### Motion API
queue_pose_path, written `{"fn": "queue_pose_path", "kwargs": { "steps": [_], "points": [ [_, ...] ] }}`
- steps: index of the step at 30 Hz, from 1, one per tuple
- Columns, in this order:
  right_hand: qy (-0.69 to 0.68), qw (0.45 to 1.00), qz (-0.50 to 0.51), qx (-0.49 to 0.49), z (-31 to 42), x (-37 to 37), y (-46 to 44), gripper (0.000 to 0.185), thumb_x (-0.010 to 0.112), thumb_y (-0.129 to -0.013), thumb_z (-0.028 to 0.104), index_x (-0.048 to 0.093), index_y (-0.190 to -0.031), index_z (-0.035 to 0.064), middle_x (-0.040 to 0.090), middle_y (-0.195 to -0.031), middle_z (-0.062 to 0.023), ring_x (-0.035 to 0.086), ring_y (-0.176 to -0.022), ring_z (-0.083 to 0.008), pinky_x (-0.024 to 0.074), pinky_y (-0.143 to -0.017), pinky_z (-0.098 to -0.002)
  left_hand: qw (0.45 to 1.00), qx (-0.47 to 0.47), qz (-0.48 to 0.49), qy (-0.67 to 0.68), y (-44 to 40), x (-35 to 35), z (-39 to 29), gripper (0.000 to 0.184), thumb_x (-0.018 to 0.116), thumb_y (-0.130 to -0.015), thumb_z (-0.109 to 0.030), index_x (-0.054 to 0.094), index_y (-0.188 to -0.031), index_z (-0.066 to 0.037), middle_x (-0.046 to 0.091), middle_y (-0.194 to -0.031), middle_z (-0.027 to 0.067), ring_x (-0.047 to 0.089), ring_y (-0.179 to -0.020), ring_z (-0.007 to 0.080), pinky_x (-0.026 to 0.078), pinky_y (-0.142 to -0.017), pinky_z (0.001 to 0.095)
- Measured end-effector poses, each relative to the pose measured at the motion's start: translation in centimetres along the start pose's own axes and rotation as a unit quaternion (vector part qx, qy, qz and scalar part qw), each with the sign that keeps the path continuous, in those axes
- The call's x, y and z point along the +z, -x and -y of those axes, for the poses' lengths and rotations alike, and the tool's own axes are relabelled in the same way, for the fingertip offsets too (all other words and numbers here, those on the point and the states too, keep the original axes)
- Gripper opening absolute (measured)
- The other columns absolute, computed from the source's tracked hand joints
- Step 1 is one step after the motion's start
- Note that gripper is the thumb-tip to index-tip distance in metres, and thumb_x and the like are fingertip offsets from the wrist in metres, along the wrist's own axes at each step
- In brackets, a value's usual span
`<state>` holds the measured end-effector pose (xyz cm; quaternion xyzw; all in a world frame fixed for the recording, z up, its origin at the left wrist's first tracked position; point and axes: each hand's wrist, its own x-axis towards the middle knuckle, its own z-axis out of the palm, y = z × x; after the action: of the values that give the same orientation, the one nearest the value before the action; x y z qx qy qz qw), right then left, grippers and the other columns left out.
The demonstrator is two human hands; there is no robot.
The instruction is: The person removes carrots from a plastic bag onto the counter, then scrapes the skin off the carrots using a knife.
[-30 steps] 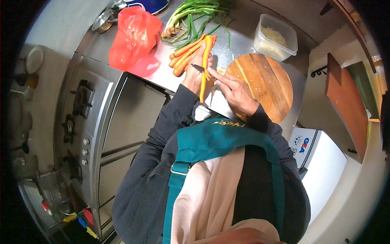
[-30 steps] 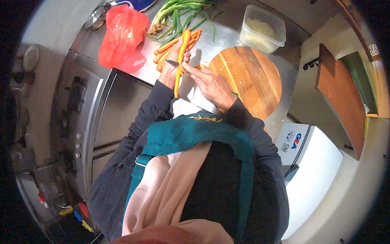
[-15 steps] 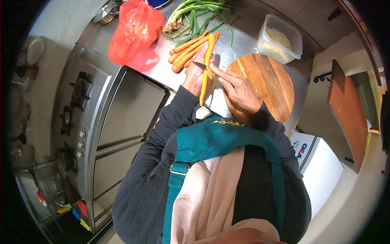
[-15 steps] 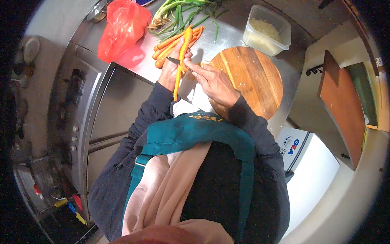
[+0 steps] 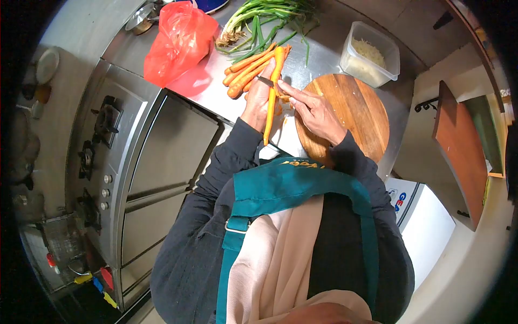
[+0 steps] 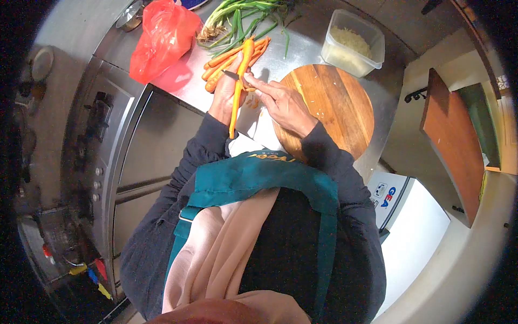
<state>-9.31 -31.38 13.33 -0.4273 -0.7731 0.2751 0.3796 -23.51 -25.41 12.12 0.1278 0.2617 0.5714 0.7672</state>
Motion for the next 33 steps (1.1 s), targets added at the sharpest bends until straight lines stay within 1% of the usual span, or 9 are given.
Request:
{"fn": "queue_pose_path", "kwargs": {
  "steps": [6,10,13,16,20,23,28,30,33],
  "points": [
    [0.102,0.995,0.003,0.018,-0.2,-0.3,-0.6,0.044,0.048,-0.087,0.012,0.045,-0.128,0.0252,0.051,-0.07,-0.0124,0.054,-0.072,-0.0286,0.0443,-0.068,-0.0368,1.0,-0.021,-0.005,0.004,-0.1,-0.7,0.3,0.02,0.058,-0.086,-0.024,0.055,-0.093,-0.006,0.054,-0.07,0.0,0.05,-0.054,0.0069,0.043,-0.046,0.0187],
    [0.069,0.997,-0.031,0.014,-2.1,-0.4,-1.4,0.043,0.047,-0.087,0.013,0.045,-0.128,0.0264,0.054,-0.074,-0.0135,0.055,-0.074,-0.0294,0.0448,-0.069,-0.037,0.998,-0.038,0.0,-0.056,0.7,-0.6,0.3,0.023,0.056,-0.088,-0.025,0.053,-0.097,-0.005,0.053,-0.073,0.0007,0.049,-0.054,0.0071,0.041,-0.043,0.0183],
    [0.016,0.996,-0.077,-0.03,-3.7,-0.7,-2.1,0.043,0.046,-0.087,0.014,0.043,-0.129,0.0223,0.06,-0.098,-0.017,0.058,-0.086,-0.0311,0.0462,-0.076,-0.0359,0.996,-0.048,-0.02,-0.076,1.4,0.2,0.4,0.023,0.056,-0.087,-0.026,0.052,-0.095,-0.005,0.047,-0.067,0.0012,0.042,-0.048,0.0069,0.037,-0.037,0.0168],
    [0.016,0.998,-0.055,-0.017,-3.7,-1.3,-2.2,0.043,0.046,-0.088,0.015,0.042,-0.13,0.0215,0.059,-0.104,-0.0173,0.058,-0.091,-0.0312,0.0458,-0.079,-0.0356,0.995,-0.047,-0.017,-0.084,2.0,0.5,0.2,0.023,0.056,-0.087,-0.027,0.051,-0.092,-0.006,0.045,-0.065,0.001,0.041,-0.048,0.0068,0.035,-0.036,0.0164],
    [0.018,1.0,-0.017,0.014,-2.2,-0.8,-1.8,0.043,0.045,-0.088,0.017,0.041,-0.131,0.0221,0.059,-0.106,-0.0174,0.058,-0.093,-0.0318,0.0455,-0.081,-0.0355,0.992,-0.088,-0.015,-0.094,1.6,-0.8,-0.2,0.023,0.056,-0.087,-0.029,0.05,-0.09,-0.006,0.043,-0.065,0.001,0.041,-0.049,0.007,0.034,-0.036,0.0166],
    [0.02,0.999,-0.035,-0.009,-2.5,-0.6,-2.1,0.043,0.045,-0.088,0.018,0.04,-0.131,0.0213,0.058,-0.107,-0.0172,0.058,-0.094,-0.0317,0.0453,-0.081,-0.0354,0.995,-0.04,-0.007,-0.086,1.5,-0.5,0.2,0.024,0.055,-0.087,-0.029,0.049,-0.09,-0.006,0.043,-0.066,0.0015,0.041,-0.049,0.007,0.036,-0.036,0.0167],
    [0.014,0.996,-0.082,-0.042,-4.3,-1.0,-2.9,0.043,0.045,-0.088,0.017,0.041,-0.131,0.0178,0.059,-0.105,-0.016,0.058,-0.093,-0.0313,0.0453,-0.08,-0.0351,0.993,-0.06,-0.009,-0.102,2.2,-0.2,0.3,0.023,0.053,-0.089,-0.027,0.047,-0.09,-0.005,0.044,-0.067,0.0022,0.042,-0.051,0.0075,0.036,-0.037,0.0163],
    [0.025,0.997,-0.061,-0.03,-3.8,-1.5,-2.7,0.047,0.048,-0.087,0.019,0.038,-0.132,0.0146,0.059,-0.103,-0.0193,0.059,-0.09,-0.0322,0.0455,-0.079,-0.0354,0.993,-0.069,-0.006,-0.1,2.0,-0.5,0.5,0.022,0.052,-0.089,-0.027,0.047,-0.089,-0.005,0.044,-0.067,0.0023,0.042,-0.051,0.0077,0.036,-0.037,0.0161],
    [0.023,0.989,0.063,0.134,-1.3,-2.1,-2.4,0.061,0.054,-0.084,0.027,0.029,-0.134,0.004,0.057,-0.1,-0.028,0.059,-0.087,-0.0357,0.0448,-0.079,-0.0379,0.993,-0.074,-0.016,-0.089,1.9,-1.1,0.7,0.022,0.051,-0.09,-0.026,0.046,-0.09,-0.005,0.044,-0.068,0.0032,0.043,-0.052,0.0081,0.035,-0.037,0.0158]
  ]
}}
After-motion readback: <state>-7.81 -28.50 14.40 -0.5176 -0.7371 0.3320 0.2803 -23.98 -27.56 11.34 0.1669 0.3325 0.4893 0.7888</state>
